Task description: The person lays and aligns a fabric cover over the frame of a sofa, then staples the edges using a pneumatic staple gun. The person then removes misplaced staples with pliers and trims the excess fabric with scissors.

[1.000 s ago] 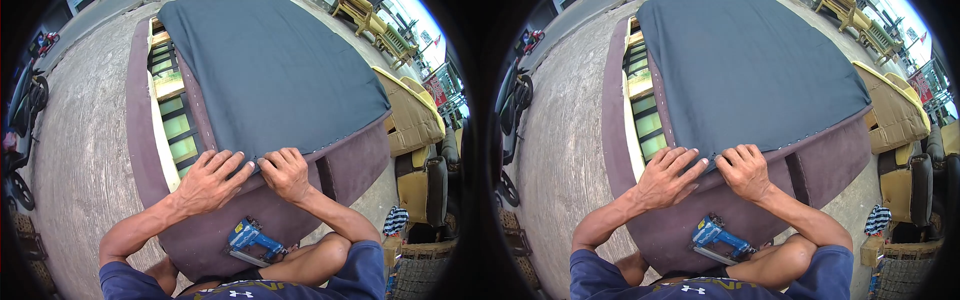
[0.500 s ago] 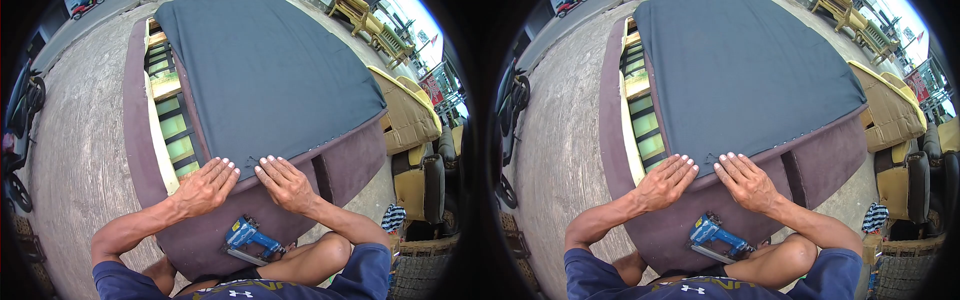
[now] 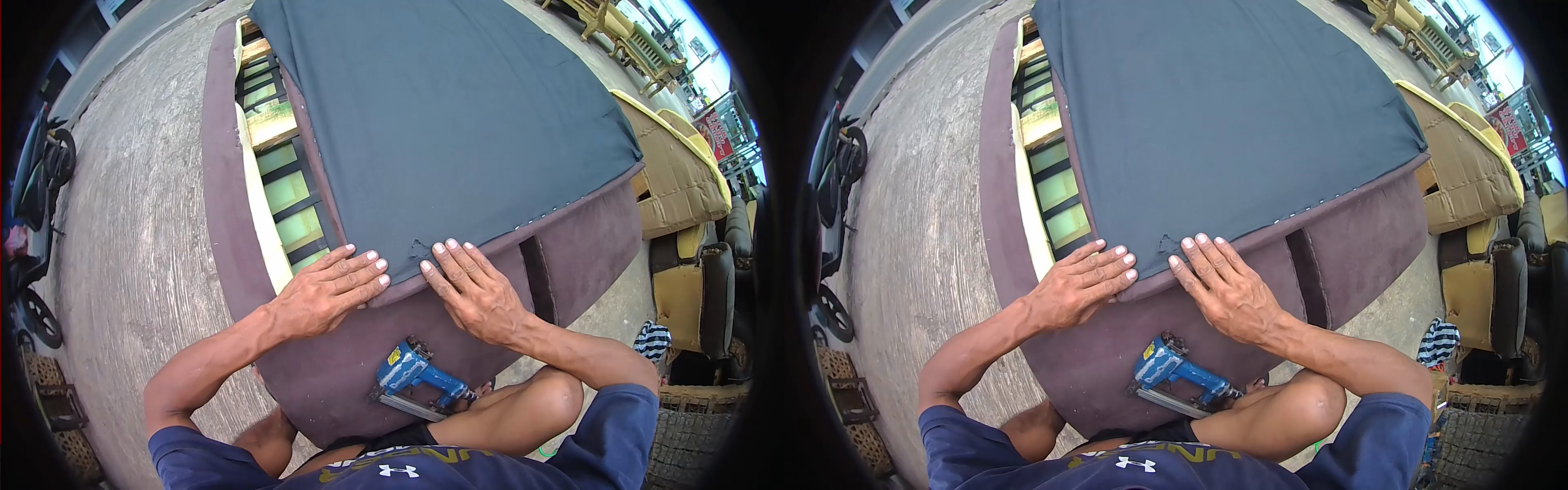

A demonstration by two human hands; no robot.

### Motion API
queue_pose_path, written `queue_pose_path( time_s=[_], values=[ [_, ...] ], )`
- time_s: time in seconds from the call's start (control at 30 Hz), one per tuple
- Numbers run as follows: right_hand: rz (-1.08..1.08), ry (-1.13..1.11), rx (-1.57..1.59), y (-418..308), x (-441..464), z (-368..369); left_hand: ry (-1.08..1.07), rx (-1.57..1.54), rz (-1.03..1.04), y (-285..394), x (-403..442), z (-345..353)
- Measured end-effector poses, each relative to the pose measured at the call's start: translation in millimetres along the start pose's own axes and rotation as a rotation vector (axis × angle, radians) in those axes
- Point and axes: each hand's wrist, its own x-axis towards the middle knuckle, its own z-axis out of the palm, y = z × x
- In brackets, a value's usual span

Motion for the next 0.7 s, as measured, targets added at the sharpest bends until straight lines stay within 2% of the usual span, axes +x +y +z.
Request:
queue_pose_path(
  time_s=[0.1, 0.17, 0.2, 0.27, 0.3, 0.37, 0.47, 0.5, 0.6, 0.67, 0.7],
  values=[
    [-0.032, -0.026, 0.082, -9.2, 0.7, -29.2, 0.096, 0.047, 0.041, -4.7, -2.1, 10.3],
    [0.137, -0.513, 0.396, -20.1, -7.0, -40.1, 0.104, -0.136, -0.039, -2.5, -2.7, 8.9],
    [0.134, -0.519, 0.407, -25.3, -12.8, -38.5, 0.098, -0.143, -0.048, -1.8, -4.2, 9.2],
    [0.229, -0.881, 0.633, -30.8, -21.6, -35.0, 0.114, -0.276, -0.112, -3.0, -3.1, 9.0],
    [0.234, -0.884, 0.631, -32.0, -20.2, -31.7, 0.126, -0.302, -0.13, -2.0, -3.5, 10.3],
    [0.301, -1.128, 0.839, -37.2, -9.3, -18.9, 0.132, -0.299, -0.126, -1.5, -4.1, 9.8],
    [0.361, -1.14, 0.714, -46.5, 2.3, -2.1, 0.129, -0.251, -0.088, -1.8, -4.7, 8.5],
    [0.382, -1.003, 0.74, -47.5, -15.3, 13.7, 0.132, -0.202, -0.076, -2.2, -4.8, 9.6],
    [0.415, -0.885, 0.687, -59.0, -25.6, 14.2, 0.184, -0.18, -0.046, -4.6, -7.5, 15.5],
    [0.49, -0.884, 0.728, -63.5, -35.4, 14.9, 0.198, -0.197, -0.037, -6.8, -6.6, 15.3],
    [0.645, -0.866, 0.872, -67.3, -40.5, 12.3, 0.21, -0.18, -0.007, -9.2, -7.7, 17.5]
  ],
)
